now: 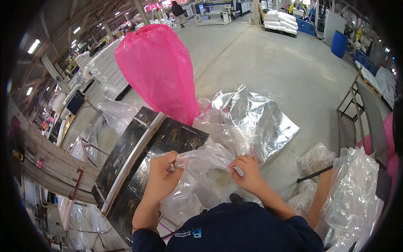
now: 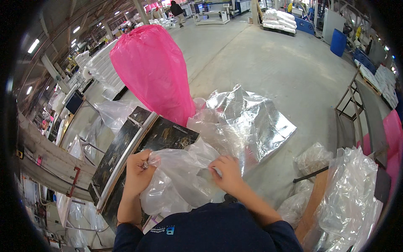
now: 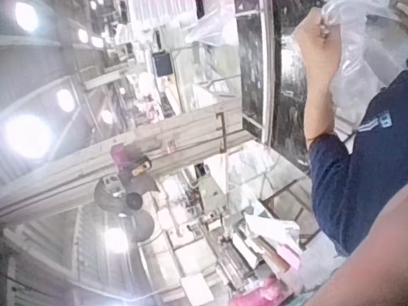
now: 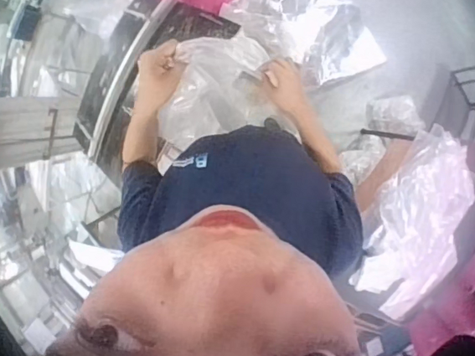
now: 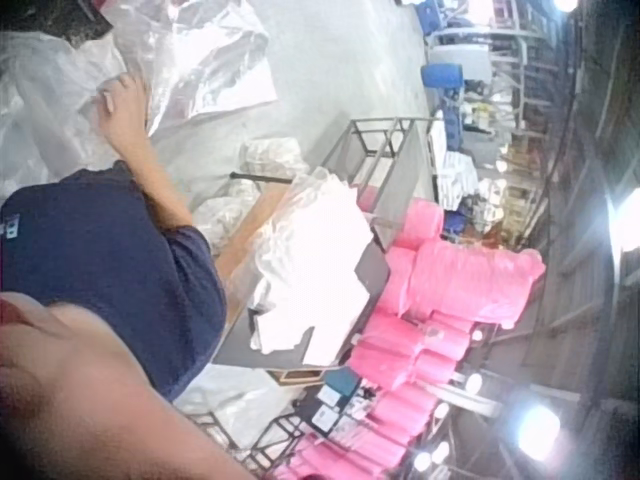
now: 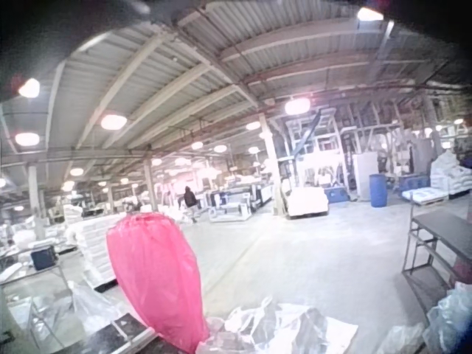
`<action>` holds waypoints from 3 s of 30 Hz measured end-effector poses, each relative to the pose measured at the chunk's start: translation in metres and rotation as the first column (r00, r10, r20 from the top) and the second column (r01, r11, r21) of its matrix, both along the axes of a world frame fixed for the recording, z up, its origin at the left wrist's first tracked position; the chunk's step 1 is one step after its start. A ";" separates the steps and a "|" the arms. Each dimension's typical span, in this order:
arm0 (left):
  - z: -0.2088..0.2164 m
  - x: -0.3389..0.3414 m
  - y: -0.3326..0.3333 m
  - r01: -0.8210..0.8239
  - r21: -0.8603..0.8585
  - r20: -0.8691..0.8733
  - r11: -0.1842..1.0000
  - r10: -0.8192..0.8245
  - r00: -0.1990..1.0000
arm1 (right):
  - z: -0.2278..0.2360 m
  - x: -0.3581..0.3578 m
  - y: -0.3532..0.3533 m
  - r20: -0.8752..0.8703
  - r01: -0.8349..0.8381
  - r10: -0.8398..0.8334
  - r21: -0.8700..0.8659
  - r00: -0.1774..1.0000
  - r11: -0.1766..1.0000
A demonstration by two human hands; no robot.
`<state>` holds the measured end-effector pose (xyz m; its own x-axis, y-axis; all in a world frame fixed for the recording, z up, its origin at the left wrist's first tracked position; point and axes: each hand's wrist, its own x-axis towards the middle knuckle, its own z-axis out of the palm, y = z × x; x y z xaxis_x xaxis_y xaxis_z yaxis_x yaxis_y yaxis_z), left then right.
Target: The person repeatedly wraps a rectangular object with a clear plastic sheet. They place the sheet over the object, fold the edges, and then move the wrapped item to a nearby table. This process is repeated multiple times throughout the clip.
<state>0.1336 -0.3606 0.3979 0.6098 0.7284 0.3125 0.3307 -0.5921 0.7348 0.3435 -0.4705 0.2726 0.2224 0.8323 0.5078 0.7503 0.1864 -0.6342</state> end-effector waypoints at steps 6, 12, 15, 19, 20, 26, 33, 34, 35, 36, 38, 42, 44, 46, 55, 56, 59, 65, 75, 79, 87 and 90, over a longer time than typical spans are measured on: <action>0.019 0.004 -0.005 0.206 -0.006 -0.043 0.979 -0.206 0.978 | -0.005 0.008 -0.025 -0.464 0.372 -0.158 0.418 0.872 0.828; 0.039 0.002 -0.003 0.290 0.019 -0.032 0.957 -0.290 0.957 | -0.016 0.062 -0.028 -0.230 0.302 -0.322 -0.119 0.918 0.946; 0.040 -0.012 0.011 0.263 0.196 -0.058 0.945 -0.256 0.965 | -0.021 0.118 -0.066 0.190 0.333 -0.292 -0.244 0.938 0.911; 0.048 -0.093 0.044 0.650 0.182 -0.259 0.737 -0.602 0.755 | 0.010 0.160 -0.140 -0.410 -0.192 0.094 -0.206 0.907 0.959; 0.046 -0.110 0.050 0.774 0.079 -0.245 0.629 -0.740 0.626 | 0.022 0.169 -0.155 -0.482 -0.475 0.413 -0.008 0.773 0.880; -0.034 -0.042 0.117 0.341 -0.398 -0.103 0.852 -0.411 0.906 | -0.035 0.230 -0.142 -0.582 0.165 -0.325 -0.312 0.746 0.936; -0.137 0.064 0.095 -0.141 -0.359 0.101 0.923 0.189 0.977 | -0.054 0.188 -0.055 0.015 0.377 -0.519 -0.706 0.854 0.599; -0.150 0.070 0.067 -0.018 0.009 0.083 1.000 0.017 0.996 | -0.035 0.156 -0.043 -0.284 0.090 -0.497 -0.794 0.820 0.602; -0.154 0.082 0.036 0.146 -0.060 0.074 0.988 -0.141 0.987 | -0.029 0.132 -0.038 -0.442 -0.157 -0.233 -0.684 0.866 0.713; -0.155 0.096 0.005 0.300 -0.139 0.068 0.944 -0.294 0.953 | -0.027 0.110 -0.035 -0.566 -0.412 0.055 -0.528 0.823 0.743; -0.161 0.113 -0.018 0.489 -0.184 -0.084 0.852 -0.510 0.856 | -0.026 0.077 -0.023 -0.604 -0.587 0.235 -0.489 0.762 0.645; -0.156 0.133 -0.013 0.452 -0.274 -0.149 0.849 -0.502 0.852 | -0.007 0.069 -0.029 -0.092 -0.081 0.044 -0.448 0.995 0.890; -0.154 0.132 -0.008 0.359 -0.307 -0.166 0.882 -0.421 0.892 | -0.012 0.067 -0.041 -0.031 0.142 -0.159 -0.311 0.987 0.940; -0.148 0.125 0.000 0.279 -0.250 -0.191 0.927 -0.330 0.924 | -0.005 0.062 -0.045 -0.145 0.200 -0.246 -0.274 0.958 0.941; -0.189 0.120 -0.015 0.180 -0.730 0.218 0.659 -0.025 0.976 | -0.052 0.038 -0.036 -0.498 0.619 -0.504 0.085 0.705 0.781; -0.190 0.116 -0.021 0.251 -0.810 0.287 0.529 -0.015 0.958 | -0.054 0.030 -0.037 -0.297 0.587 -0.531 0.142 0.793 0.797; -0.199 0.106 -0.033 0.391 -0.899 0.408 0.196 0.053 0.911 | -0.059 0.002 -0.032 -0.027 0.294 -0.293 0.062 0.956 0.954; -0.228 0.090 -0.016 0.335 -0.941 0.330 -0.045 0.099 0.939 | -0.053 -0.013 -0.027 0.048 0.044 -0.045 0.025 0.998 0.999; -0.255 0.079 0.003 0.425 0.005 -0.776 0.905 -0.264 0.572 | 0.004 -0.002 -0.054 -0.084 -0.296 0.299 0.051 0.950 0.954; -0.311 0.052 0.017 0.956 0.094 -0.844 0.276 -0.487 0.224 | 0.056 0.051 -0.096 -0.351 0.223 -0.055 0.461 0.935 0.859; -0.159 0.110 0.161 0.774 0.208 -0.670 0.598 -0.490 0.558 | 0.067 0.243 -0.158 0.011 0.706 -0.719 0.185 0.695 0.684; -0.047 0.135 0.184 0.609 0.348 -0.665 0.712 -0.270 0.696 | 0.070 0.312 -0.138 -0.349 0.692 -0.663 -0.054 0.662 0.720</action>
<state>0.2686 -0.1769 0.3505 0.9869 0.1518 0.0543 0.1485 -0.9871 0.0592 0.6555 -0.6083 0.3431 0.8690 0.3471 0.3526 0.4440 -0.2327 -0.8653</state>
